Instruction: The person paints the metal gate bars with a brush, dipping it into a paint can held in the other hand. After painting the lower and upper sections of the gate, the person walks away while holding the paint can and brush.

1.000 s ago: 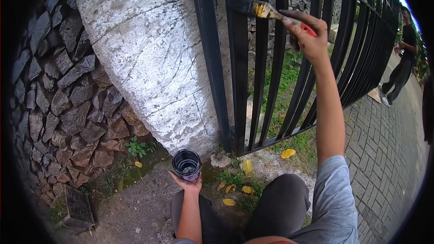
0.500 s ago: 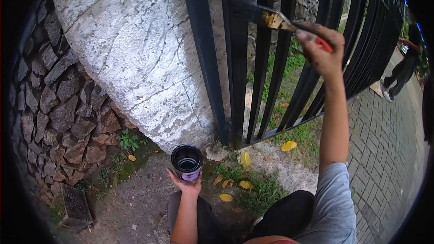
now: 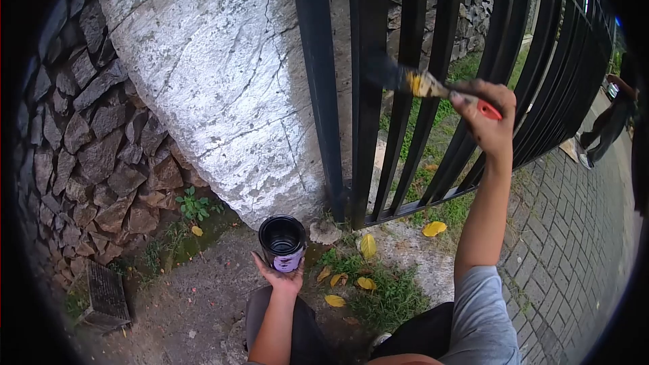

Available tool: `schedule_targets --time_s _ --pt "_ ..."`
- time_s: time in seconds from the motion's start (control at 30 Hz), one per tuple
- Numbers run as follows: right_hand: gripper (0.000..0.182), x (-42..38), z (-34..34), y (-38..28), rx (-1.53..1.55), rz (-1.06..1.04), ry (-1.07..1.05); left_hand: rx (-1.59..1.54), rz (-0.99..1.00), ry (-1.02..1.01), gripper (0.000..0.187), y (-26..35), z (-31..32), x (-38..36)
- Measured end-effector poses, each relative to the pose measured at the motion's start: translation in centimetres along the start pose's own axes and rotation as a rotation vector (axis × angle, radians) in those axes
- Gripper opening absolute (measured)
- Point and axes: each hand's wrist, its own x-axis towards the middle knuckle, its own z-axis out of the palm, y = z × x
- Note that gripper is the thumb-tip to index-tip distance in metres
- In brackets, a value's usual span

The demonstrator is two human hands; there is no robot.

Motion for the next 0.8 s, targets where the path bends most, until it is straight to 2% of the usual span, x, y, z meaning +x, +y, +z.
schedule_targets --time_s 0.07,0.1,0.17,0.23,0.3,0.33,0.4,0.43,0.47,0.5,0.6,0.67,0.77,0.8 --pt "0.029 1.1 -0.9 -3.6 0.199 0.137 -0.102 0.007 -0.011 0.027 0.096 0.0 -0.4 0.2" --pt "0.027 1.8 -1.0 -5.0 0.231 0.204 -0.042 0.012 -0.019 0.042 0.096 -0.1 -0.5 0.3" --pt "0.028 2.4 -0.1 -6.2 0.144 0.330 -0.018 0.032 -0.019 0.042 0.096 -0.1 -0.9 0.6" --pt "0.032 1.8 0.2 -4.9 0.085 0.289 -0.138 0.042 -0.020 0.025 0.094 0.0 -1.1 0.7" --pt "0.036 -2.3 -0.4 -1.1 -0.077 0.120 -0.041 0.004 0.020 0.049 0.092 -0.3 -0.1 0.3" --pt "0.038 -2.9 -1.4 -1.6 -0.166 0.127 -0.156 -0.005 0.037 0.060 0.092 -0.1 0.3 0.1" --pt "0.033 -2.8 -2.3 -2.2 -0.165 0.046 -0.187 0.015 0.042 0.017 0.087 0.4 -0.8 0.7" --pt "0.027 -0.5 -2.6 -4.8 0.144 0.307 -0.358 0.057 0.050 0.014 0.087 0.8 -1.3 0.9" --pt "0.023 -0.9 -2.0 -5.1 0.238 0.238 -0.231 0.093 0.060 0.017 0.086 0.9 -2.1 0.9" --pt "0.023 -1.9 -1.6 -4.8 0.206 0.232 -0.198 0.081 0.069 0.015 0.085 0.9 -2.6 1.3" --pt "0.025 -6.6 0.0 -2.5 -0.077 0.013 -0.359 0.058 0.062 -0.049 0.087 1.2 -3.7 1.9" --pt "0.024 -11.6 1.6 -1.3 0.156 0.167 -0.223 0.061 0.082 -0.055 0.088 1.4 -3.1 1.4" --pt "0.021 -15.4 0.7 -2.2 0.161 0.361 -0.366 0.067 0.080 -0.031 0.089 1.0 -2.3 0.8" --pt "0.019 -16.9 1.0 -2.6 0.226 0.361 -0.384 0.077 0.075 -0.015 0.090 1.2 -2.4 0.7"
